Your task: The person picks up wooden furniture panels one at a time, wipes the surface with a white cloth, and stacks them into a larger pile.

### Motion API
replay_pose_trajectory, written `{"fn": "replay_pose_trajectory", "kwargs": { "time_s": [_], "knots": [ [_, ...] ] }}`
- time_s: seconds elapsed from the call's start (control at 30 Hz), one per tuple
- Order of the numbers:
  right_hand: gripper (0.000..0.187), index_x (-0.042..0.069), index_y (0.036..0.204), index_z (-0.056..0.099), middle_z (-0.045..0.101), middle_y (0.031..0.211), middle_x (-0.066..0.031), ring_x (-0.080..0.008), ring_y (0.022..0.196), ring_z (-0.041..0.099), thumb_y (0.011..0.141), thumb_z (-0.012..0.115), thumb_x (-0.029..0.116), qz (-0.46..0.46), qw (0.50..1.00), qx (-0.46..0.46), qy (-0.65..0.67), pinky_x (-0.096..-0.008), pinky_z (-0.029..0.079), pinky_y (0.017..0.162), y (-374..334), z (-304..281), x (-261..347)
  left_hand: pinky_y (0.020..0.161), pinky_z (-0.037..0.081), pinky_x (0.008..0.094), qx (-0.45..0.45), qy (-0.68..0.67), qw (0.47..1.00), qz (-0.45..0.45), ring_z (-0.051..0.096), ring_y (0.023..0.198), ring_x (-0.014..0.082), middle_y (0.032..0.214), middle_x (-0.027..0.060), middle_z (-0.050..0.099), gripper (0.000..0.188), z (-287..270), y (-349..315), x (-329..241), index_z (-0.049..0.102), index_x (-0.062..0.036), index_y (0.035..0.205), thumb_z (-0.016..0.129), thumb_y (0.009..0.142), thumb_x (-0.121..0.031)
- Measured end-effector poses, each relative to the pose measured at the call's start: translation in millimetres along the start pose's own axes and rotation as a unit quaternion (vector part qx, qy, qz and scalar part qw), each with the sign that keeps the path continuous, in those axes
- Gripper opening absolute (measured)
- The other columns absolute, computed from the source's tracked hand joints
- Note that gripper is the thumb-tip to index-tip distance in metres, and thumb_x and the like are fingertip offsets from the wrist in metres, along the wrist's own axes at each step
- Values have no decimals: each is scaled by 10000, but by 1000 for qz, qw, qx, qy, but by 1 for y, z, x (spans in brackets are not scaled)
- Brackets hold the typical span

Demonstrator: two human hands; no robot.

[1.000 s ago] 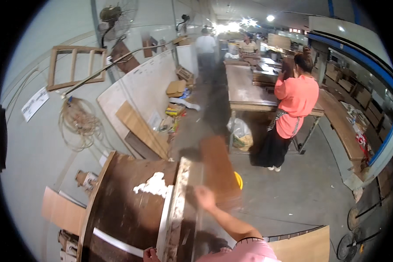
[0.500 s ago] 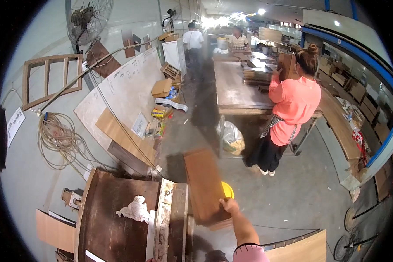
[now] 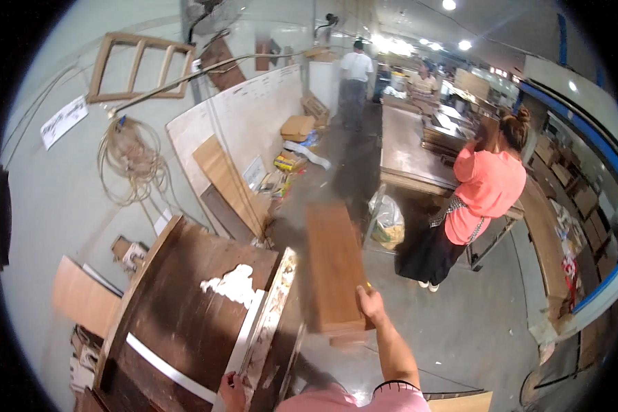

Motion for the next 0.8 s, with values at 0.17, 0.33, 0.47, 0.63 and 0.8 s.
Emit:
{"fn": "replay_pose_trajectory", "kwargs": {
  "time_s": [0.17,0.33,0.47,0.63,0.8],
  "knots": [
    [621,-64,1318,567,663,1230,-191,-239,1158,605,970,617,446,-105,990,75,-59,-332,459,997,-52,60,49,733,541,391,-9,59,998,4,688,817,301,919,177,705,205,-47,-34,38,684,34,1039,619,949,-139],
    [665,-13,1439,470,556,1375,-199,-289,1299,499,981,602,451,-119,952,279,-30,-377,395,1087,-90,157,76,694,537,390,-77,20,996,-31,671,747,277,841,165,698,225,-67,-46,68,681,34,988,600,974,-176],
    [683,77,1523,395,492,1484,-200,-299,1377,457,993,593,460,-190,896,399,-50,-395,357,1141,-141,245,120,681,522,423,-88,57,990,-95,670,756,311,848,182,699,272,-76,-48,60,683,33,995,581,983,-218],
    [665,60,1527,385,382,1578,-157,-278,1454,351,996,593,401,-239,825,480,-177,-379,274,1197,-179,378,120,702,515,427,-142,15,980,-136,676,766,351,851,207,697,286,-98,-52,72,690,16,1001,582,973,-247],
    [572,33,1480,451,576,1410,-141,-233,1278,553,977,647,224,-198,840,492,-117,-335,439,1052,-165,469,69,670,506,389,-233,-29,958,-163,650,686,291,746,137,669,210,-113,-48,82,670,-12,949,612,973,-212]
  ]
}}
Point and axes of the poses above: each hand's wrist, its own y-axis towards the middle knuckle, its own z-axis out of the palm, x = y × z, the point moved 7 cm from there along y, towards the middle knuckle
